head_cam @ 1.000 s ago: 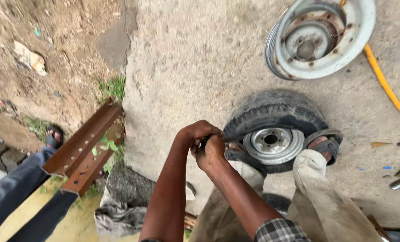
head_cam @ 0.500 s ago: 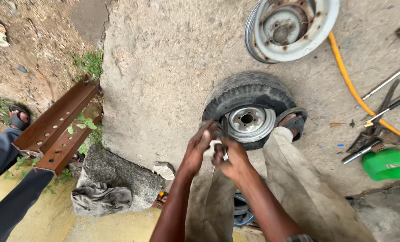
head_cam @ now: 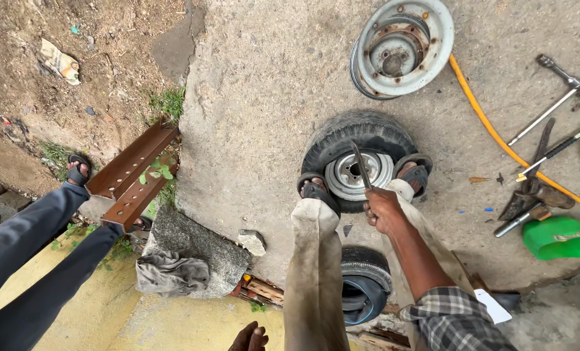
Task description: The person seats a tire onto a metal rim by hand, then uses a tire iron to lever the bead over the rim edge while stepping on the tire to hold it in place. The person repeatedly repositions the iron and rotates the tire to work the bead around the circumference.
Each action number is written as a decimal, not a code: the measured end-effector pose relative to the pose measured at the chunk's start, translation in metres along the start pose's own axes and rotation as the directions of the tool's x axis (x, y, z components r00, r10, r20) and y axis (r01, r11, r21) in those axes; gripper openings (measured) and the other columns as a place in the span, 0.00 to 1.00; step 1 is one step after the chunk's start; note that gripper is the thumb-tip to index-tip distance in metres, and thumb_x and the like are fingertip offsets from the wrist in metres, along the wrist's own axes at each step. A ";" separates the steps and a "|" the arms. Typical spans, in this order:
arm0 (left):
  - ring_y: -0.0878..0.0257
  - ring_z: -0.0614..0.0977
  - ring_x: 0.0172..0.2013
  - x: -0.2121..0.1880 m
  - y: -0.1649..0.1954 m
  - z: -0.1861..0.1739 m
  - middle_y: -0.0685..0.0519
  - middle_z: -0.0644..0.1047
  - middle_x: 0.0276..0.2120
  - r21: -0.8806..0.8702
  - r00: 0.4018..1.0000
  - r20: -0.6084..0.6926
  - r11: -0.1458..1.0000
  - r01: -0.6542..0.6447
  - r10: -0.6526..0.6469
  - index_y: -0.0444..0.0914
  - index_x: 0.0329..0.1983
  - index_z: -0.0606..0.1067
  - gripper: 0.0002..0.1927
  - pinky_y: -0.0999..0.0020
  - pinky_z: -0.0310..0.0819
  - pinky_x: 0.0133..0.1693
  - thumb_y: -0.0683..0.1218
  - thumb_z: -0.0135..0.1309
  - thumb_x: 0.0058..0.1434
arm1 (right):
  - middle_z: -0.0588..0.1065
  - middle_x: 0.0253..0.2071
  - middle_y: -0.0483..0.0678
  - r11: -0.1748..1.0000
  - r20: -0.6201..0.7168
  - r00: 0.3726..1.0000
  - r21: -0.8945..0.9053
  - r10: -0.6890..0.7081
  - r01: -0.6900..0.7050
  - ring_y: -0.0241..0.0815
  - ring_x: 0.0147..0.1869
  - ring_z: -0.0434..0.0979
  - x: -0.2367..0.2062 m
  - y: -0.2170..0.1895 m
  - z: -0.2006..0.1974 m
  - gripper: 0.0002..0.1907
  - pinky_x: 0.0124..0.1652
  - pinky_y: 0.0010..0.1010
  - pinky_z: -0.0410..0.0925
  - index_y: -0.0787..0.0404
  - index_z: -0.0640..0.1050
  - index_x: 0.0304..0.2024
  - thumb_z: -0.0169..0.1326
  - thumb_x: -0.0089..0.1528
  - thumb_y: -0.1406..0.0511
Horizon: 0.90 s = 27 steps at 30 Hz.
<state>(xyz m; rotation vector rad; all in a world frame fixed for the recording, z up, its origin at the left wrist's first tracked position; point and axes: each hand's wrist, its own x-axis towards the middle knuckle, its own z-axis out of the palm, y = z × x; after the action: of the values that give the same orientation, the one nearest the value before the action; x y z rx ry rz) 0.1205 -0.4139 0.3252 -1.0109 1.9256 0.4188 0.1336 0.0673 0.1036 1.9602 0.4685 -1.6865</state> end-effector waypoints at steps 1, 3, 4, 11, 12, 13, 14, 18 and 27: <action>0.56 0.87 0.44 -0.005 0.000 0.001 0.43 0.86 0.45 0.023 0.999 0.010 0.998 0.051 -0.051 0.34 0.63 0.71 0.34 0.60 0.80 0.45 0.57 0.61 0.58 | 0.66 0.24 0.44 0.999 -0.008 1.000 -0.036 -0.001 0.000 0.33 0.19 0.57 -0.008 -0.005 -0.001 0.09 0.18 0.29 0.52 0.61 0.76 0.48 0.51 0.68 0.63; 0.52 0.87 0.43 -0.012 0.019 0.005 0.38 0.86 0.43 0.077 0.997 0.071 0.997 0.013 -0.018 0.32 0.62 0.74 0.35 0.60 0.81 0.46 0.57 0.63 0.57 | 0.67 0.24 0.44 0.994 -0.029 1.000 -0.106 0.006 -0.009 0.32 0.20 0.59 -0.024 -0.019 -0.001 0.09 0.18 0.28 0.52 0.60 0.76 0.47 0.50 0.68 0.63; 0.50 0.87 0.42 -0.014 0.037 0.007 0.35 0.86 0.42 0.104 0.996 0.094 0.994 -0.012 0.002 0.32 0.62 0.75 0.36 0.60 0.81 0.47 0.58 0.63 0.56 | 0.68 0.25 0.44 0.991 -0.040 0.999 -0.133 0.018 -0.023 0.32 0.20 0.59 -0.031 -0.024 -0.001 0.09 0.19 0.27 0.52 0.61 0.76 0.47 0.51 0.69 0.63; 0.53 0.87 0.45 0.030 0.175 0.002 0.40 0.84 0.48 0.054 0.938 0.264 0.967 -0.249 0.226 0.35 0.64 0.71 0.31 0.58 0.81 0.48 0.56 0.54 0.63 | 0.68 0.24 0.45 0.995 -0.046 0.999 -0.094 0.012 -0.016 0.34 0.20 0.60 -0.030 -0.029 0.007 0.08 0.19 0.29 0.52 0.61 0.75 0.42 0.50 0.67 0.63; 0.51 0.88 0.40 0.038 0.176 -0.005 0.39 0.84 0.46 0.065 0.943 0.267 0.973 -0.222 0.198 0.37 0.65 0.72 0.31 0.55 0.82 0.43 0.57 0.52 0.62 | 0.68 0.24 0.45 0.995 -0.040 0.999 -0.094 -0.015 0.011 0.33 0.20 0.61 -0.028 -0.026 0.009 0.08 0.19 0.28 0.52 0.62 0.75 0.42 0.51 0.68 0.63; 0.52 0.88 0.41 0.040 0.167 -0.015 0.40 0.83 0.47 0.219 0.964 0.198 0.950 -0.221 0.179 0.36 0.64 0.73 0.29 0.57 0.84 0.42 0.56 0.51 0.64 | 0.68 0.24 0.44 0.994 -0.037 0.999 -0.102 -0.034 0.030 0.33 0.20 0.61 -0.032 -0.022 0.012 0.08 0.19 0.28 0.53 0.62 0.75 0.42 0.51 0.68 0.63; 0.53 0.88 0.40 0.044 0.158 -0.024 0.41 0.84 0.46 0.328 0.977 0.138 0.923 -0.202 0.164 0.36 0.63 0.73 0.29 0.57 0.83 0.41 0.56 0.52 0.64 | 0.68 0.24 0.44 0.991 -0.029 0.997 -0.109 -0.075 0.071 0.33 0.20 0.61 -0.040 -0.021 0.013 0.09 0.19 0.28 0.53 0.63 0.74 0.41 0.52 0.68 0.62; 0.56 0.87 0.38 0.007 0.083 -0.067 0.43 0.85 0.41 0.286 0.984 0.171 0.954 -0.088 0.039 0.35 0.59 0.77 0.27 0.61 0.81 0.37 0.55 0.57 0.61 | 0.68 0.22 0.46 0.941 0.009 0.966 -0.223 -0.260 0.255 0.36 0.18 0.63 -0.067 0.009 -0.003 0.12 0.17 0.31 0.56 0.64 0.73 0.39 0.49 0.68 0.61; 0.59 0.84 0.38 -0.037 0.068 -0.021 0.44 0.84 0.40 -0.106 0.939 0.220 0.964 -0.245 0.263 0.32 0.54 0.79 0.22 0.65 0.76 0.38 0.52 0.59 0.64 | 0.74 0.24 0.49 0.934 0.138 0.947 -0.177 -0.290 0.312 0.37 0.20 0.66 -0.110 0.089 -0.137 0.12 0.20 0.31 0.61 0.66 0.73 0.37 0.48 0.68 0.62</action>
<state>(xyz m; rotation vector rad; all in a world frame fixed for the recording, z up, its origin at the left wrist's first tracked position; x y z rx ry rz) 0.0656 -0.3676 0.3608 -0.7251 1.8414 0.7320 0.2760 0.0822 0.2392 1.7089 0.8979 -1.8410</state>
